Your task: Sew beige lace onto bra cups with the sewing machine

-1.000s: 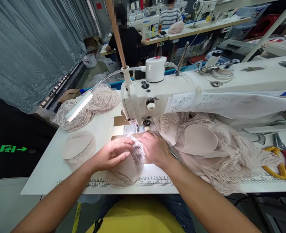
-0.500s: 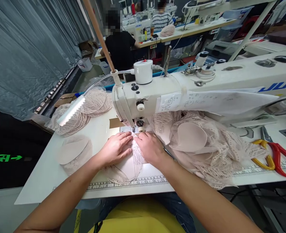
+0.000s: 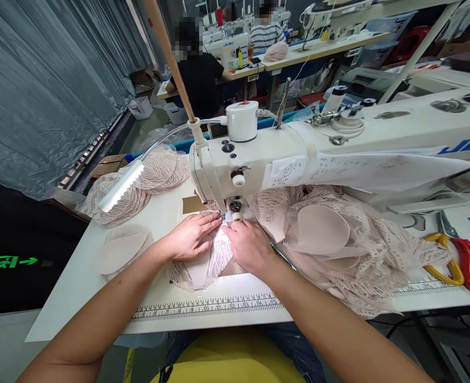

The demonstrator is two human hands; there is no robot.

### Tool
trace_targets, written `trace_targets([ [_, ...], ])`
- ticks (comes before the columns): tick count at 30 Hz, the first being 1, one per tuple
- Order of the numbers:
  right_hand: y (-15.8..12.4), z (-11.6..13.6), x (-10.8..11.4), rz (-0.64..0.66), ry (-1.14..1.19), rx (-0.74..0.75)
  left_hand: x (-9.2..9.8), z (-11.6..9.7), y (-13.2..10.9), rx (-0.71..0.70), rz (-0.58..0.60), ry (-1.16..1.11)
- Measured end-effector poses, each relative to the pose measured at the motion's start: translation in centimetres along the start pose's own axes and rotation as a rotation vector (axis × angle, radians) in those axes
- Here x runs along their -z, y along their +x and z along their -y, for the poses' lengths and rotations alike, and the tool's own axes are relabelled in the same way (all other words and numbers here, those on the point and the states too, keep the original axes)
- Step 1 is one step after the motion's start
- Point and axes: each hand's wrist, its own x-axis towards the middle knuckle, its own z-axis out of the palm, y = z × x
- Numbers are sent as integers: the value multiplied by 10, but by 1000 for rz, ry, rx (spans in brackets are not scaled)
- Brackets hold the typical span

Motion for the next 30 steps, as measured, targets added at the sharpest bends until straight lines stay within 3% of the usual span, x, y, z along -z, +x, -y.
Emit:
trace_targets([
  [7,-5,-7,-2,-62,188,-50,-4,-25,-21,40,-211,-94],
  [14,-2,-8,7,-18,227,-69,-16,-34,-23,98,-291,-194],
  [23,-10,5,39,169,244,100,-9,-29,-28,149,-302,-404],
  [27,-3,15,42,101,208,18,-11,-27,-27,94,-274,-346],
  [30,1,19,41,212,156,38,-12,-25,-28,67,-272,-341],
])
